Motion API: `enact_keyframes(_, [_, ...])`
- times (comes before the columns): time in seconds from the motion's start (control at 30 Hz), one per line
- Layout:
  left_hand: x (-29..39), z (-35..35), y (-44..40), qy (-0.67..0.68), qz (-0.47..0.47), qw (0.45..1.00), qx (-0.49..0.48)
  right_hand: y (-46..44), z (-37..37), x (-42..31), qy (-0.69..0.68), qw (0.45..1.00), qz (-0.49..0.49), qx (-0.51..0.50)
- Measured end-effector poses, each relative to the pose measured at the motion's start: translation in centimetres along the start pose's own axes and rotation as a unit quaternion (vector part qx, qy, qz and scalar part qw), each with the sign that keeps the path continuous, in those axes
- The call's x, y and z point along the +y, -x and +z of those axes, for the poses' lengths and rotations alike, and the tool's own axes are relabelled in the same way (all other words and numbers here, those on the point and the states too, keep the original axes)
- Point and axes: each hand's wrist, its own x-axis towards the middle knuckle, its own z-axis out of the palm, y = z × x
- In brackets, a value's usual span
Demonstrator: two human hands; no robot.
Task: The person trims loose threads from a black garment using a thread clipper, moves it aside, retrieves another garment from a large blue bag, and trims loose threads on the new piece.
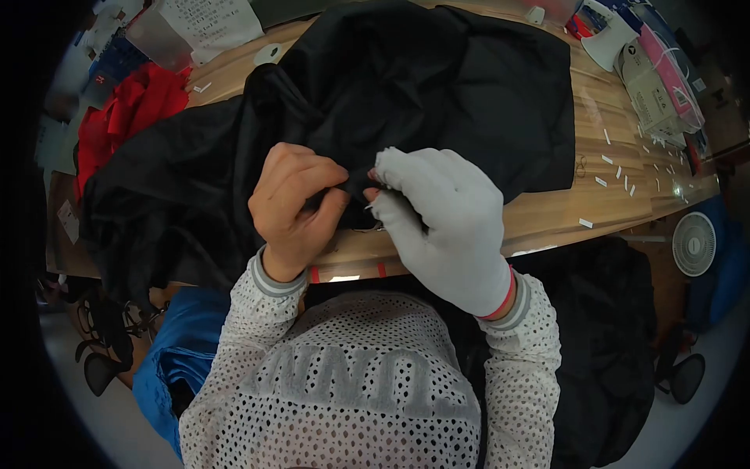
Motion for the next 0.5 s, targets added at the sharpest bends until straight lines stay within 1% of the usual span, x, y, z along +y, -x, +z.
enact_keyframes(0.03, [0.1, 0.0, 0.0, 0.0, 0.001, 1.0, -0.001, 0.0, 0.3, -0.2, -0.001, 1.0, 0.001, 0.001])
enact_keyframes(0.1, [0.1, -0.2, 0.1, -0.003, 0.003, 1.0, 0.001, 0.0, 0.9, -0.4, -0.035, 0.998, 0.06, -0.009])
enact_keyframes(0.23, [0.4, -0.4, 0.2, -0.018, 0.01, 1.0, -0.013, -0.2, 1.4, 0.0, -0.018, 0.999, 0.036, 0.005])
enact_keyframes(0.3, [0.4, -0.4, 0.2, -0.036, 0.027, 0.999, -0.019, -0.4, 1.4, 0.5, -0.019, 1.0, 0.01, 0.003])
enact_keyframes(0.43, [0.3, -0.2, 0.2, -0.066, 0.047, 0.996, -0.031, -0.6, 0.9, 0.1, 0.031, 0.999, 0.016, -0.022])
enact_keyframes(0.5, [0.2, -0.2, 0.4, -0.061, 0.023, 0.997, -0.031, -0.4, 1.0, 0.5, -0.041, 0.996, 0.078, 0.003])
